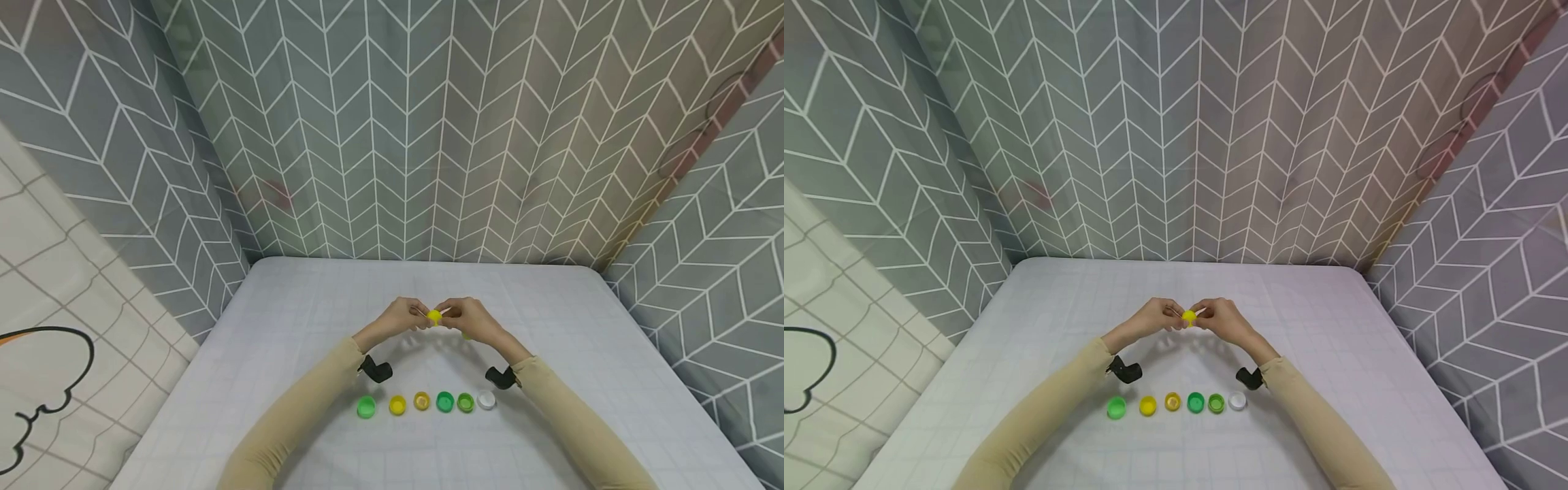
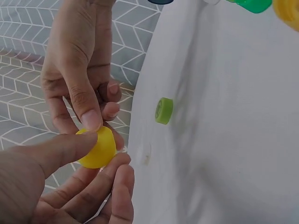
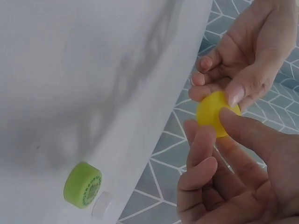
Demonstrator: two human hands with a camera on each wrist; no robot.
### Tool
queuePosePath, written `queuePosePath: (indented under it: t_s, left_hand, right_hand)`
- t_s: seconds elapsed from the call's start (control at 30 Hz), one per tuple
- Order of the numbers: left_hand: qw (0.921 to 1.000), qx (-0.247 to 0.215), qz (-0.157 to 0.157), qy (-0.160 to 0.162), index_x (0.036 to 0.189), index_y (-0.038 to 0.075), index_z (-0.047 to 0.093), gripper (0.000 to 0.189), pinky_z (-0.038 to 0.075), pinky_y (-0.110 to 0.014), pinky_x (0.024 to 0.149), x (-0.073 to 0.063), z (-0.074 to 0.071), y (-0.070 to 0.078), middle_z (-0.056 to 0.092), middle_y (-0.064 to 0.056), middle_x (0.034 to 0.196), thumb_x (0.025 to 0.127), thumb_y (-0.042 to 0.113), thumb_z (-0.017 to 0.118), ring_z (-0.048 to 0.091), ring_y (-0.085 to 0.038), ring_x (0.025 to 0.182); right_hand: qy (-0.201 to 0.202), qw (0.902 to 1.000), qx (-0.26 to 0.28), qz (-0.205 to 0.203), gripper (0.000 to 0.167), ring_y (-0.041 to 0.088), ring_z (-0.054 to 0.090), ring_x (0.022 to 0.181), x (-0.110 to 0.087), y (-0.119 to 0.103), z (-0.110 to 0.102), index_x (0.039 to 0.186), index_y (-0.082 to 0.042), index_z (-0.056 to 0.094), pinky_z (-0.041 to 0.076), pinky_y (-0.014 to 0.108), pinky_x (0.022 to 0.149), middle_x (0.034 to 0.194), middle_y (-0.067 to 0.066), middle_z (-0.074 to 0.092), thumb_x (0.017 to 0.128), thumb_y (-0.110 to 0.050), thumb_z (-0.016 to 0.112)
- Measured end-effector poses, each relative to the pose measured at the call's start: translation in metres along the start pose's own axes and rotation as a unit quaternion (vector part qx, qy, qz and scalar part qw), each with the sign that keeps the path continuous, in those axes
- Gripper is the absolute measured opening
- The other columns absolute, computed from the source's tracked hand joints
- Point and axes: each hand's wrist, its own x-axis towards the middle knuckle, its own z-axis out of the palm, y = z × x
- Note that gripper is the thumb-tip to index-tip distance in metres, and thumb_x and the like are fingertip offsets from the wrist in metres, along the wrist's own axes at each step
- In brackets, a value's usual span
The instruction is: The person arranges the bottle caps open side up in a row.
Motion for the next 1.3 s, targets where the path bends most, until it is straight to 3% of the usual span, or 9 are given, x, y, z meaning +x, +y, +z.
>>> queuePosePath:
  t_s: [0.17, 0.37, 0.47, 0.73, 1.07, 1.3]
  left_hand:
    - [0.9998, -0.019, -0.007, -0.003, 0.1, 0.009, 0.067, 0.023, 0.057, -0.037, 0.077, 0.0, -0.001, 0.002, 0.074, -0.003, 0.087, 0.084, 0.026, 0.074, 0.071, -0.017, 0.081]
    - [0.9995, -0.03, -0.005, -0.004, 0.102, 0.008, 0.069, 0.03, 0.057, -0.035, 0.077, 0.001, -0.002, -0.001, 0.074, -0.005, 0.088, 0.088, 0.035, 0.071, 0.072, -0.017, 0.082]
    - [0.9996, -0.028, 0.003, -0.003, 0.103, 0.008, 0.069, 0.027, 0.057, -0.034, 0.076, 0.001, -0.002, -0.002, 0.073, -0.007, 0.092, 0.088, 0.031, 0.071, 0.071, -0.018, 0.083]
    - [0.9999, -0.012, 0.0, -0.008, 0.114, 0.011, 0.068, 0.036, 0.055, -0.034, 0.078, -0.001, -0.002, -0.001, 0.072, -0.007, 0.102, 0.081, 0.023, 0.078, 0.069, -0.017, 0.084]
    - [0.9987, 0.012, 0.05, 0.006, 0.121, 0.009, 0.062, 0.045, 0.056, -0.03, 0.077, -0.005, 0.008, 0.011, 0.072, -0.009, 0.103, 0.08, 0.016, 0.079, 0.068, -0.016, 0.087]
    - [0.9952, 0.039, 0.09, 0.004, 0.125, 0.012, 0.059, 0.051, 0.054, -0.027, 0.076, -0.009, 0.02, 0.025, 0.071, -0.004, 0.103, 0.079, 0.017, 0.08, 0.066, -0.013, 0.088]
  right_hand:
    - [0.002, 0.9999, 0.011, 0.003, 0.027, 0.03, 0.071, 0.079, -0.002, -0.001, -0.001, 0.117, -0.004, 0.066, 0.055, 0.034, 0.069, 0.093, 0.019, 0.073, 0.091, -0.013, 0.067]
    - [0.014, 0.9997, 0.018, 0.008, 0.024, 0.029, 0.071, 0.08, -0.003, 0.002, 0.001, 0.114, -0.008, 0.068, 0.054, 0.032, 0.067, 0.092, 0.015, 0.074, 0.091, -0.014, 0.066]
    - [0.016, 0.9997, 0.019, 0.005, 0.022, 0.027, 0.071, 0.08, -0.004, 0.003, 0.003, 0.112, -0.008, 0.069, 0.053, 0.03, 0.065, 0.094, 0.013, 0.074, 0.092, -0.017, 0.065]
    - [0.013, 0.9998, 0.015, -0.006, 0.028, 0.027, 0.067, 0.094, -0.008, 0.002, 0.005, 0.117, -0.004, 0.066, 0.055, 0.036, 0.077, 0.109, 0.015, 0.07, 0.09, -0.012, 0.067]
    - [0.002, 1.0, -0.002, -0.004, 0.038, 0.025, 0.064, 0.092, -0.015, 0.002, -0.004, 0.124, -0.006, 0.061, 0.054, 0.031, 0.074, 0.112, 0.015, 0.067, 0.088, -0.015, 0.07]
    - [-0.02, 0.9996, -0.014, -0.01, 0.042, 0.024, 0.062, 0.094, -0.03, -0.003, -0.022, 0.126, -0.005, 0.062, 0.053, 0.028, 0.073, 0.117, 0.014, 0.065, 0.087, -0.017, 0.072]
